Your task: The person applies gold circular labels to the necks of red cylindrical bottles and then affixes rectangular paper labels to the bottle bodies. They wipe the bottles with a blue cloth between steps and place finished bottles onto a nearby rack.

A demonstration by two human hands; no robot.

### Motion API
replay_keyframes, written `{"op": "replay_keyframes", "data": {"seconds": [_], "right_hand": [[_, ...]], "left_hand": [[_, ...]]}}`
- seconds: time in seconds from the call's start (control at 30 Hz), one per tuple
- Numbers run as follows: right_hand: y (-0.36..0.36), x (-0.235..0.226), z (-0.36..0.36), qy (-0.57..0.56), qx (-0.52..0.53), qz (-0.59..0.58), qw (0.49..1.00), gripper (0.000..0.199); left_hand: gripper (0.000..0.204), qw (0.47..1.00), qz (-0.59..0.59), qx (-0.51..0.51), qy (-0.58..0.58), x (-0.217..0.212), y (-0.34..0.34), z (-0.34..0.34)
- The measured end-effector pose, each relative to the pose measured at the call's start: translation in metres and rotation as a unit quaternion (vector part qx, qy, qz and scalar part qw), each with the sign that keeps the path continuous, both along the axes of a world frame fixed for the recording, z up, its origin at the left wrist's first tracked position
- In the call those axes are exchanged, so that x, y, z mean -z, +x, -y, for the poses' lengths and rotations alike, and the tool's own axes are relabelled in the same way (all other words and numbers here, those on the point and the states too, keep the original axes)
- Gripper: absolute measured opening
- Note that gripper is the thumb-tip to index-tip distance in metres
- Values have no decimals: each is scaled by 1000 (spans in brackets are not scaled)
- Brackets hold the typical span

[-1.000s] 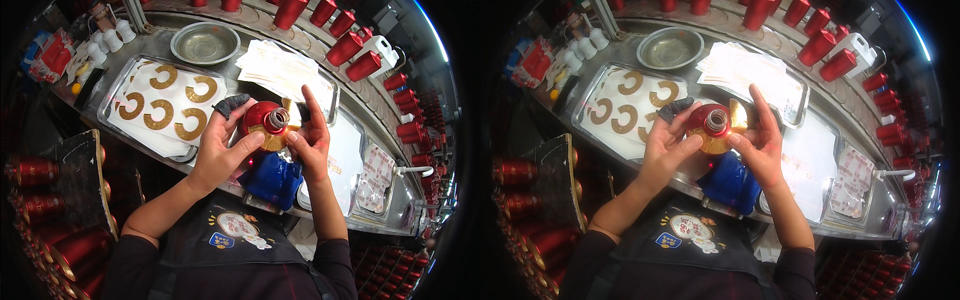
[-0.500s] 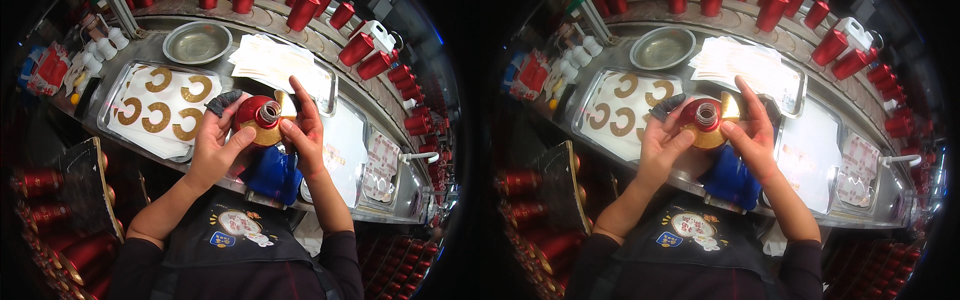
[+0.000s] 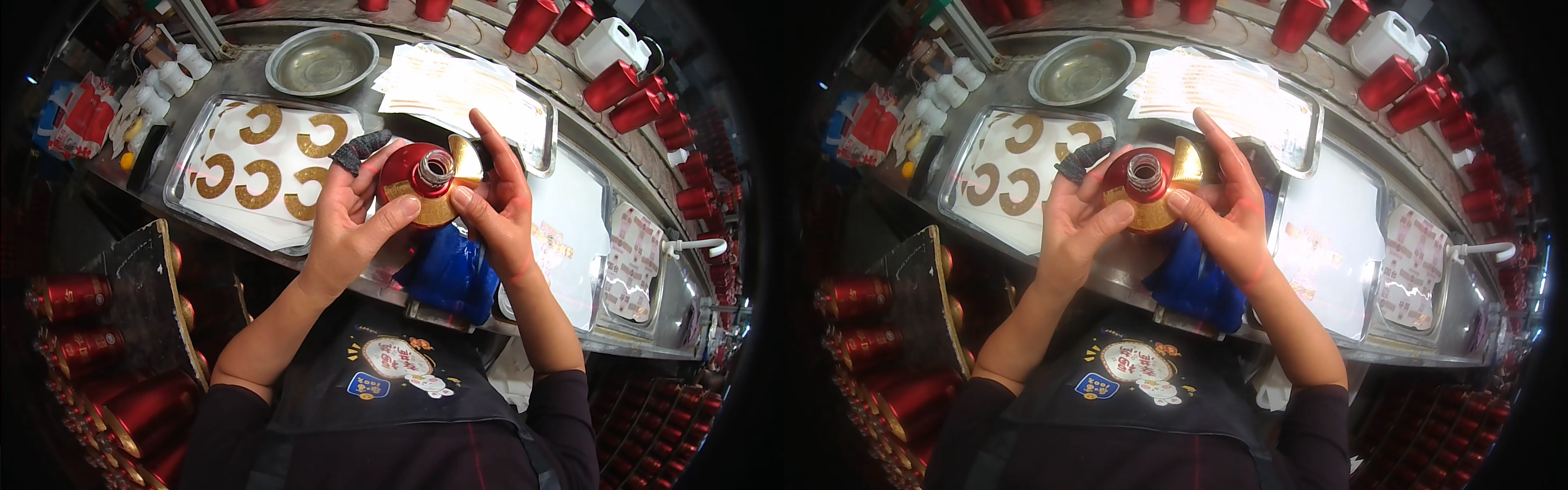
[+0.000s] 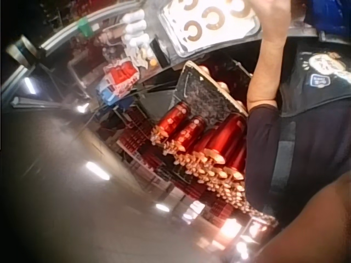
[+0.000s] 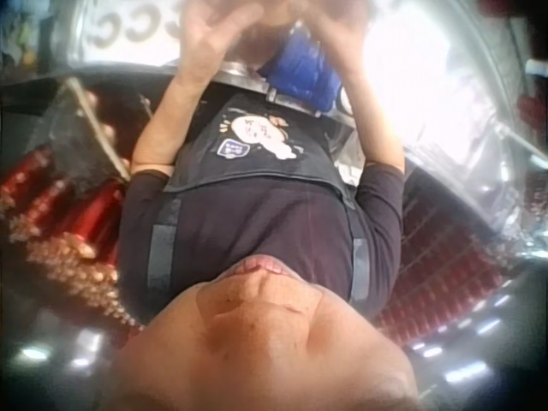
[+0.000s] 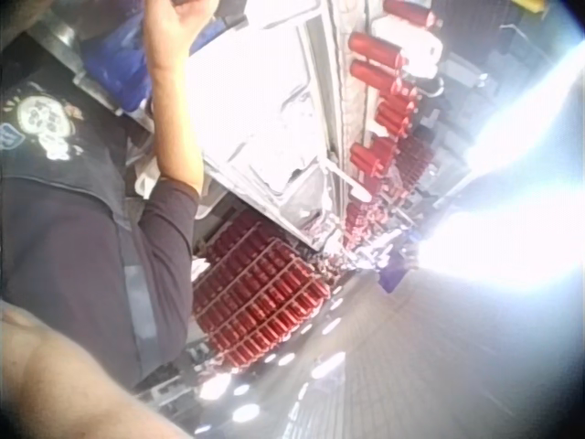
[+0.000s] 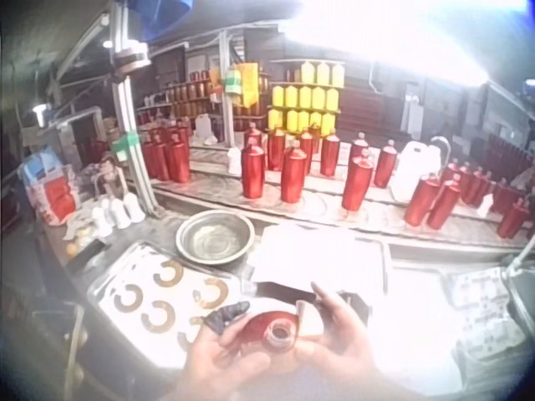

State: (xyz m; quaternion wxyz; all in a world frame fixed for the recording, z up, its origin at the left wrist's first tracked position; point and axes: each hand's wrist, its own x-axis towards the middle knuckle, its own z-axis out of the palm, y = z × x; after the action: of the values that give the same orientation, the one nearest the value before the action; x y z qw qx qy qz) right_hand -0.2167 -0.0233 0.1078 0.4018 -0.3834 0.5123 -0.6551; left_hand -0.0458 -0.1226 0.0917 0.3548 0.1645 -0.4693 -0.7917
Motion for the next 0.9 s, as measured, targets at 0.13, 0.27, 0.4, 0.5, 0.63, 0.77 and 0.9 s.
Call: {"op": "replay_keyframes", "data": {"seconds": [0.13,0.27,0.4,0.5,0.63,0.77,0.9], "right_hand": [[0,0,1,-17,4,3,1000,83],[-1,1,2,-7,3,0,1000,83],[-3,4,3,-22,9,-30,999,84],[-3,6,4,-19,5,-10,1000,84],[-4,5,5,-11,4,-11,1000,83],[-5,1,3,-5,-3,-23,1000,82],[-4,1,3,-9,-7,-20,1000,84]], "left_hand": [[42,1000,7,-3,-9,-1,0,1],[42,1000,12,-11,-14,-3,0,-1],[45,999,24,-30,1,-7,-3,-3],[42,999,23,-35,2,-8,-4,-5],[43,999,27,-43,7,-3,-5,-4],[52,998,33,-61,-3,6,-4,-5],[71,920,98,-162,-344,13,10,-19]]}}
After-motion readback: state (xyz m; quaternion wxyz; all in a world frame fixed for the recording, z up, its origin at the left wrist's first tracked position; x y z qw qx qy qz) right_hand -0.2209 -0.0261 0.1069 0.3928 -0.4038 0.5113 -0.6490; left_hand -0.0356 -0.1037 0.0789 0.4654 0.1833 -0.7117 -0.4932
